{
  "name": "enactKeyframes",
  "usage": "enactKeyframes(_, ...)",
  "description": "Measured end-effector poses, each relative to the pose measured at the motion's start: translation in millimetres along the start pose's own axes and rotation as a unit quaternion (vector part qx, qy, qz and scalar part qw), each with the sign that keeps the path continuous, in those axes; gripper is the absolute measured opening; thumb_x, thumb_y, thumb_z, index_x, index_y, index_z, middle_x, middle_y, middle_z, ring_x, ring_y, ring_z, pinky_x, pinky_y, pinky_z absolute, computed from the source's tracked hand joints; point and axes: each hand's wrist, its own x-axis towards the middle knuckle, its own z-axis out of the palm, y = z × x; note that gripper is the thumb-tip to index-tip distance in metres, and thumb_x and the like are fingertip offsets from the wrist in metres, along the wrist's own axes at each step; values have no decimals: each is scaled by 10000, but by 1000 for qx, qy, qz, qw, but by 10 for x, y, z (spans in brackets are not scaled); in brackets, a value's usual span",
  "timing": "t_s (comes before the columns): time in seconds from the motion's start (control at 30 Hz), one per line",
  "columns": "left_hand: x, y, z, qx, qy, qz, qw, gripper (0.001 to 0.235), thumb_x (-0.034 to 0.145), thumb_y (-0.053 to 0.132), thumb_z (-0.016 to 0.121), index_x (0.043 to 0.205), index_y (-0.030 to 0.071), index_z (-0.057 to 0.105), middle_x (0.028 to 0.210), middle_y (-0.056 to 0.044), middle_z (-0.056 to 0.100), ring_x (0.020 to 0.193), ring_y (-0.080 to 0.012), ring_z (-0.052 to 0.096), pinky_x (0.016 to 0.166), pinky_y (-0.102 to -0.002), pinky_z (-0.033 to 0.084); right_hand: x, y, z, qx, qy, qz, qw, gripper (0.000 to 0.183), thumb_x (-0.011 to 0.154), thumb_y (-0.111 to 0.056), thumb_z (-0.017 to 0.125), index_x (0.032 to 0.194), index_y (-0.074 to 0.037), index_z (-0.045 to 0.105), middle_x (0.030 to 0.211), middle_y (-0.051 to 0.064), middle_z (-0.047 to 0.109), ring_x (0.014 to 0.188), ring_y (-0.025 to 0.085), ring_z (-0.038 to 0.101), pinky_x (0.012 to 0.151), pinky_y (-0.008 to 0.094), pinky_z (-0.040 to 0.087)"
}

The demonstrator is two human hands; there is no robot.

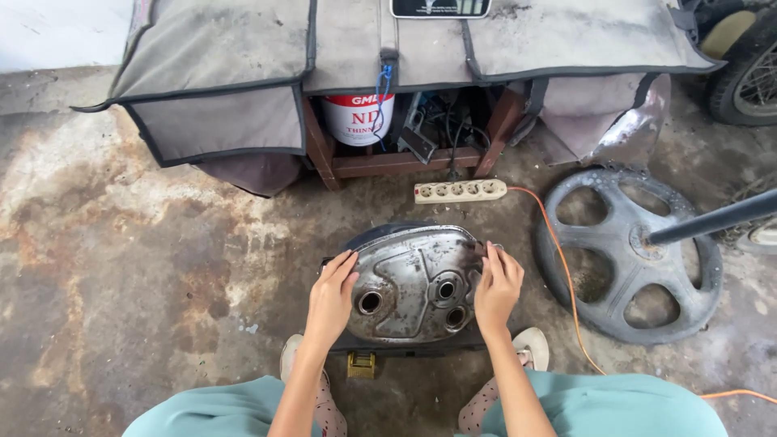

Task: The person sits on the floor and sands a metal part with a sanding block. They work on the surface and edges of the part, then flip it over to sand the other side.

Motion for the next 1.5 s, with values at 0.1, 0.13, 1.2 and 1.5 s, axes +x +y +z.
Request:
enactKeyframes(0.1,2,19,2,-1,1,-2,1000,383,1023,166,563,1396,108,622,1375,-108,630,1282,-306,584,1119,-447,394,-36,-42,183,31,-7,-27,999,276,1000,-60,641,1250,-115,743,1146,119,671,1120,344,625,968,447,512)
enactKeyframes(0.13,3,5,0,-1,3,2,1000,383,1023,166,563,1396,108,622,1375,-108,630,1282,-306,584,1119,-447,394,-50,-244,272,31,-3,-29,999,276,1000,-60,641,1250,-115,743,1146,119,671,1120,344,625,968,447,512)
enactKeyframes(1.2,-19,-237,358,-56,171,-11,984,165,1024,242,608,1081,137,722,914,-14,567,939,-206,600,865,-334,497,-367,-1359,193,119,-174,-113,971,413,1005,-123,536,1404,-202,608,1547,63,509,1485,269,368,1238,485,223)
enactKeyframes(1.5,0,-134,438,13,277,104,955,172,1009,99,550,1052,116,716,858,-27,551,784,-231,566,782,-364,465,-30,-883,437,100,-42,-18,994,305,994,-139,632,1287,-166,712,1393,91,641,1352,367,528,1147,485,382)
